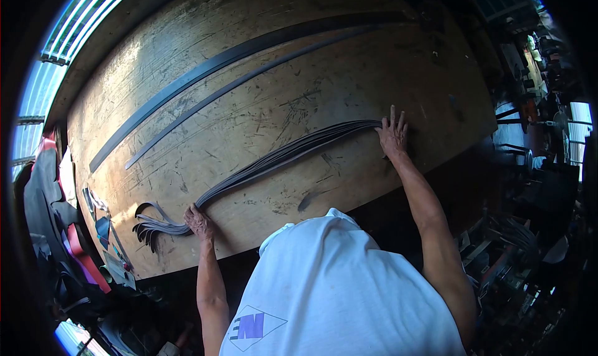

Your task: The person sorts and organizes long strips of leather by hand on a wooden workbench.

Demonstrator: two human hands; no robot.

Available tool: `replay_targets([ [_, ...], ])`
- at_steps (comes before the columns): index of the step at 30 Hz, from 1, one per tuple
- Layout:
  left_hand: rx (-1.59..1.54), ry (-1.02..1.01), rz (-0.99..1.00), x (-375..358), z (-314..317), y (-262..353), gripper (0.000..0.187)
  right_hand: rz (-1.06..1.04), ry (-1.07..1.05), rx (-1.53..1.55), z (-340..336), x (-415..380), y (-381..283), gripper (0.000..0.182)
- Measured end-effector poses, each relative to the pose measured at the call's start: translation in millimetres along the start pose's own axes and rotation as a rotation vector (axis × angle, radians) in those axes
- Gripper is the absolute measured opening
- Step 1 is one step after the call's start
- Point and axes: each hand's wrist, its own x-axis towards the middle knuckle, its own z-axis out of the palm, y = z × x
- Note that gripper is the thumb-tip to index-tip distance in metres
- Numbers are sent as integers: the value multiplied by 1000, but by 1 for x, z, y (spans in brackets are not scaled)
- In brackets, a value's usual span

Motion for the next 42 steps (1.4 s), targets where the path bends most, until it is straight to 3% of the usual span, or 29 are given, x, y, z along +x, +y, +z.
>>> replay_targets([
  [4, 22, -26, -22, 0, -2, 3, 39, -128, 167, -30, 4, -9, 12, 45],
  [10, 71, -26, 30, -2, -3, 1, 38, -111, -71, 118, -5, -3, 20, 28],
  [13, -26, -171, 97, 2, -12, 20, 36, -107, 5, 61, 7, 4, 54, 22],
  [15, -95, -198, 207, 7, -23, 67, 34, -76, 33, -5, 21, 12, 102, 22],
  [16, -101, -180, 256, 12, -31, 104, 34, -37, 88, -110, 33, 15, 133, 27],
  [18, -174, -229, 379, 22, -27, 167, 37, 272, -240, -283, 31, 28, 182, 36],
  [20, -244, -258, 465, 31, -21, 229, 41, 549, -251, -440, 37, 37, 211, 41],
  [23, -187, -240, 607, 45, -13, 299, 42, 202, -94, -397, -48, 48, 140, 48],
  [25, -233, -245, 688, 50, -17, 319, 43, -155, 171, -28, -17, 51, 99, 56],
  [26, -231, -243, 721, 52, -22, 323, 43, -280, 138, 158, -26, 47, 57, 59],
  [28, -221, -205, 708, 49, -16, 318, 43, -506, 46, 453, -55, 27, -43, 66],
  [30, -241, -226, 656, 43, -20, 304, 44, -722, -26, 545, -59, 11, -111, 72],
  [33, -272, -242, 497, 30, -28, 262, 42, -824, -42, 554, -52, 0, -171, 63],
  [42, -54, -2, 179, -9, -15, 63, 39, -830, 64, 566, -41, 0, -181, 29],
])
